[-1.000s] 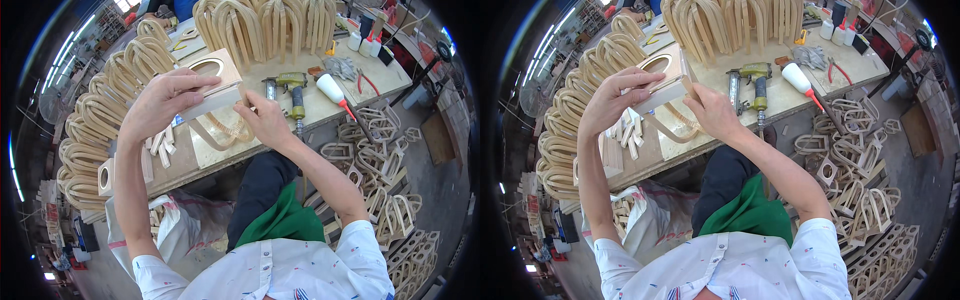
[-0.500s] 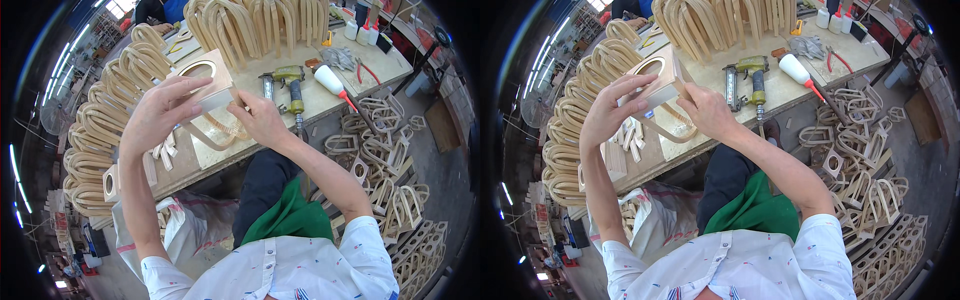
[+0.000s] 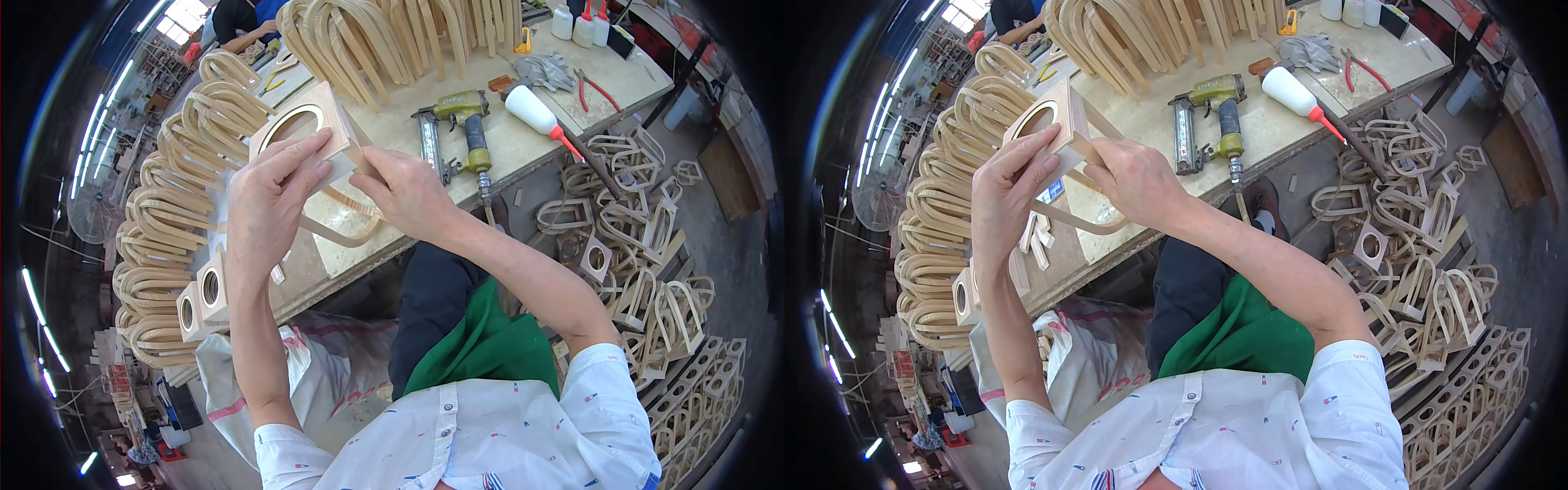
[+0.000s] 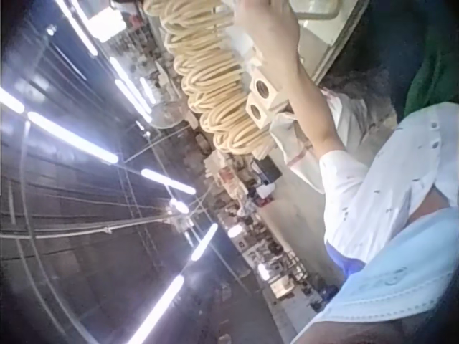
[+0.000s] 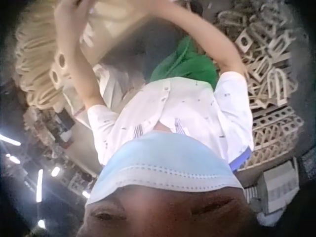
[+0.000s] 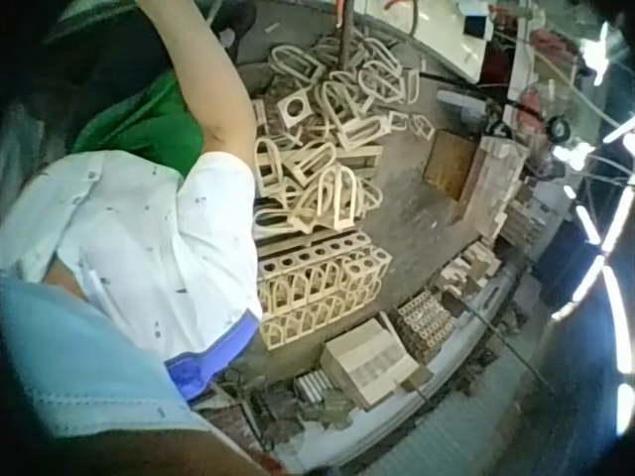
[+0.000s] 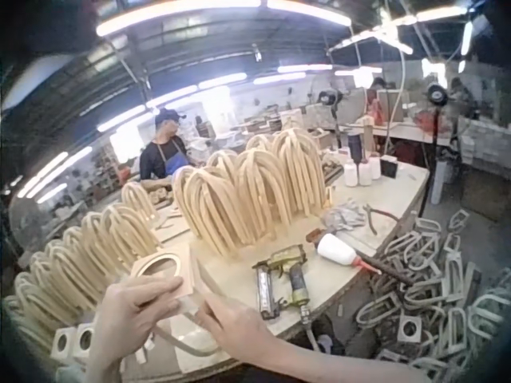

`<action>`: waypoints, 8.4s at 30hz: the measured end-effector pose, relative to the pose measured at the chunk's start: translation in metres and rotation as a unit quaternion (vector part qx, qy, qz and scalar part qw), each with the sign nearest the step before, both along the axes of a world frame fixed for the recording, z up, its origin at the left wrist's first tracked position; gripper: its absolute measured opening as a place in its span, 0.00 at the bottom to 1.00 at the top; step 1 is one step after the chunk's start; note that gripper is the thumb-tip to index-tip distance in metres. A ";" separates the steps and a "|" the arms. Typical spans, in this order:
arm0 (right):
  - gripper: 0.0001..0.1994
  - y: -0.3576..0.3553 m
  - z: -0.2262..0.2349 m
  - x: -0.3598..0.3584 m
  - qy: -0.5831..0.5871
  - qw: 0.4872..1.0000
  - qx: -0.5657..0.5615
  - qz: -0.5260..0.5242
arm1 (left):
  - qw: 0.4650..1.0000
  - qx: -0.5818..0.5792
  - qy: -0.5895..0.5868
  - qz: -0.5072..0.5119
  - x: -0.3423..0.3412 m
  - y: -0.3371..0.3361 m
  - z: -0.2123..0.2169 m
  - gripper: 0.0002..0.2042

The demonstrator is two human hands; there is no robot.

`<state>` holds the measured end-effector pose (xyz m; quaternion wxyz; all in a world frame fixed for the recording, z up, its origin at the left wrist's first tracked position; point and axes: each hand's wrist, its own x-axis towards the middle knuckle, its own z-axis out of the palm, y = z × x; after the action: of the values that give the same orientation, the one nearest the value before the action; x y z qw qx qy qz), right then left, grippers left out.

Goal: The person assembles wooden chair frames by applying glue to joints and securing them with a pneumatic nail gun. They handle curved wooden pieces and small rectangular blocks, aligning them on a workbench before fastening. The process involves repeated gluing and nailing of multiple frame units.

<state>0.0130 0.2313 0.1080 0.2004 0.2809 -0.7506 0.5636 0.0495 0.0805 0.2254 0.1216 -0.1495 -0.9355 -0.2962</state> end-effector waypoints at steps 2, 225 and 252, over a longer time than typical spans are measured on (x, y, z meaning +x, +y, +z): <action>0.09 0.000 -0.001 0.000 0.000 1.000 -0.004 0.000 | 1.000 0.016 0.022 -0.006 -0.001 0.000 -0.005 0.15; 0.13 0.032 0.219 0.015 -0.150 0.911 0.363 0.123 | 0.832 0.553 0.016 -0.035 -0.004 -0.003 -0.097 0.39; 0.13 0.071 0.219 0.007 -0.168 0.927 0.334 0.046 | 0.835 0.540 0.069 0.081 0.033 -0.010 -0.093 0.41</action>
<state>0.0202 0.3022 0.3269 -0.0599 0.2670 -0.9041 0.3281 0.0830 0.0706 0.1322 0.2706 -0.0036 -0.6246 -0.7325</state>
